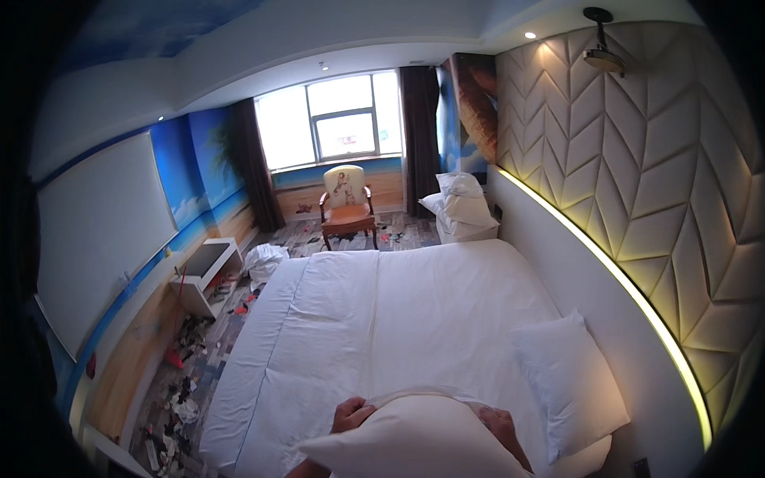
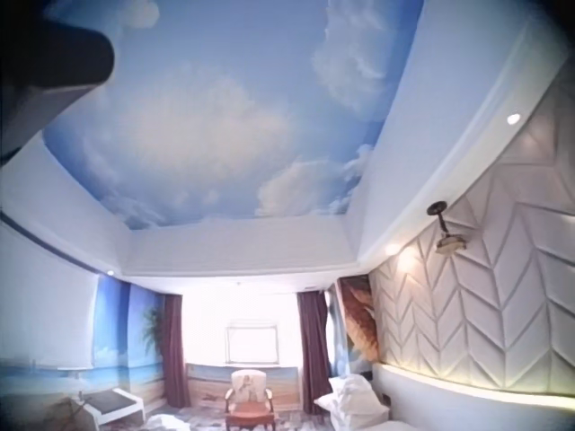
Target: The person places a white pillowcase over a pillow, pulls it into place, and smooths the surface. The person then positions the covered pillow on the bed and adjusts it.
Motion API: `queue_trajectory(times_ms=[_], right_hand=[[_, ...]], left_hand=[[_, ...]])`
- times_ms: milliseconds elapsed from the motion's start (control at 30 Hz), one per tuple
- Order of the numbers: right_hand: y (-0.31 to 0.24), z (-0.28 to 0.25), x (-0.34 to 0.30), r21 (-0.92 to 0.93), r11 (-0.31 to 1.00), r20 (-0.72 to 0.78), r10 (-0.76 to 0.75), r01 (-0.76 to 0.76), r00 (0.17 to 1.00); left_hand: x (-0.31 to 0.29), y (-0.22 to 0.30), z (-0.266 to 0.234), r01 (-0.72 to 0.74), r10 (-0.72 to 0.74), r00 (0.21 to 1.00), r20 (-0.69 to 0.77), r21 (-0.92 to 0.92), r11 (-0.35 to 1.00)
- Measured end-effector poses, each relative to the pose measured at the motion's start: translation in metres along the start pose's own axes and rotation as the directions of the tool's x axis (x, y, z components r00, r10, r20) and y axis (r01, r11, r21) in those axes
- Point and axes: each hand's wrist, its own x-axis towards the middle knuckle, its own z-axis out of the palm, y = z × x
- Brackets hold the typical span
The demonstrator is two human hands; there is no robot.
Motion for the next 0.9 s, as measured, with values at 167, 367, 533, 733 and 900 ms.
queue_trajectory(times_ms=[167,367,533,733,900], right_hand=[[0.001,-0.013,-0.001,-0.025,0.990,-0.154,-0.143,0.141,0.978],[-0.023,-0.035,-0.006,0.707,0.615,0.076,0.425,-0.349,0.902],[-0.066,-0.068,-0.030,0.882,0.296,0.234,0.402,-0.367,0.885],[-0.073,-0.072,-0.021,0.544,0.663,0.385,0.347,-0.514,0.855],[-0.027,-0.053,-0.042,0.703,0.421,0.370,0.472,-0.573,0.800]], left_hand=[[0.008,-0.009,-0.029,-0.226,0.231,0.973,0.017,0.286,0.931],[-0.004,-0.002,-0.031,-0.174,0.177,0.980,-0.088,0.046,0.984],[-0.029,0.008,-0.041,0.178,-0.109,0.981,0.160,-0.523,0.833],[-0.006,0.012,-0.030,-0.103,0.103,0.994,0.031,0.001,0.995],[-0.040,-0.011,-0.031,0.324,-0.310,0.946,0.098,-0.189,0.927]])
